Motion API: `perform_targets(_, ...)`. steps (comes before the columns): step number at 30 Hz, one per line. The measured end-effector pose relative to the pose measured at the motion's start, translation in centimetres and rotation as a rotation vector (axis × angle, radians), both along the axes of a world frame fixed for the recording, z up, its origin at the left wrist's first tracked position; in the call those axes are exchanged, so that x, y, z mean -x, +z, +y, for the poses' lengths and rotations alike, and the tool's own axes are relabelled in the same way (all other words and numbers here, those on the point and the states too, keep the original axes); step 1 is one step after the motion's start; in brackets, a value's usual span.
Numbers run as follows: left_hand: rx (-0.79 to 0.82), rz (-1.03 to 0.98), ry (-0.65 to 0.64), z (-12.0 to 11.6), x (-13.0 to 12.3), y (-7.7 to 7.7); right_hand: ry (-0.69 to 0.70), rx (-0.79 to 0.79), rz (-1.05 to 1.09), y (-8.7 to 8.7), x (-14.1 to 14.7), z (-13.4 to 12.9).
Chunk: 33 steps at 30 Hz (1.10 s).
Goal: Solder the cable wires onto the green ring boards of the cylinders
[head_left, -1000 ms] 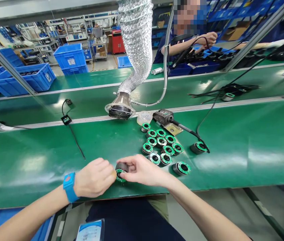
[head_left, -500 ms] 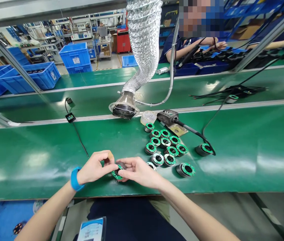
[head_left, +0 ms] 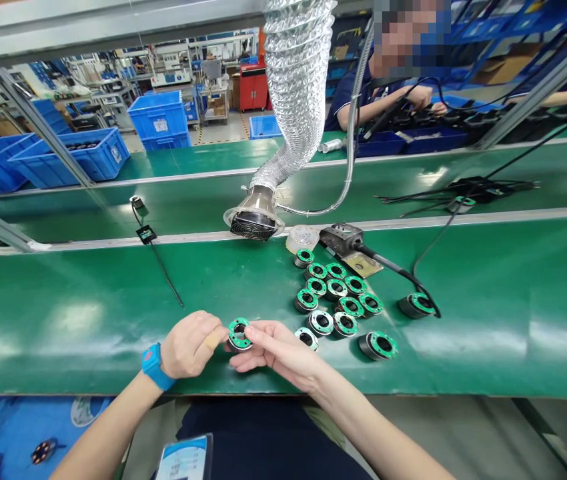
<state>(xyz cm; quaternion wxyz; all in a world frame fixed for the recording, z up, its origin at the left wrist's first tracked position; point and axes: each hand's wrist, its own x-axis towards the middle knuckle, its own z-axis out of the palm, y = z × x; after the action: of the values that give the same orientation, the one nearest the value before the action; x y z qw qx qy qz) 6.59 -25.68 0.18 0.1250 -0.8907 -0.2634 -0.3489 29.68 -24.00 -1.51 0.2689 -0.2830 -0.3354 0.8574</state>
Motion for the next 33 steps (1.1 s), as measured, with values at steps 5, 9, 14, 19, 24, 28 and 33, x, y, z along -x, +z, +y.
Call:
perform_targets(5, 0.617, -0.358, 0.290, 0.0, -2.6, -0.2, -0.385, -0.445, -0.299, -1.0, 0.4, -0.2)
perform_targets(9, 1.351, -0.807, 0.260, -0.2, -3.4, -0.7, -0.445, -0.528, -0.374, -2.0, 0.3, 0.0)
perform_targets(14, 0.860, -0.632, 0.187, -0.3, -2.3, -0.9, -0.288, -0.168, -0.103, -2.0, 0.2, 0.3)
perform_targets(19, 0.721, -0.630, 0.036, 0.4, -2.1, -0.6, -0.091, -0.059, -0.013, -1.2, 0.0, -0.3)
perform_targets(24, 0.974, -0.738, 0.117, 0.8, -3.2, -1.1, -0.154, -0.061, -0.024, -1.6, 0.5, -0.6)
perform_targets(28, 0.775, -0.691, 0.330, -0.1, -3.9, -2.4, -0.271, 0.048, 0.014, -2.0, 1.2, -0.2)
perform_targets(33, 0.098, -0.082, 0.220, -1.0, -2.3, -3.3, -0.283, 0.130, 0.064, -2.0, 1.6, 0.2)
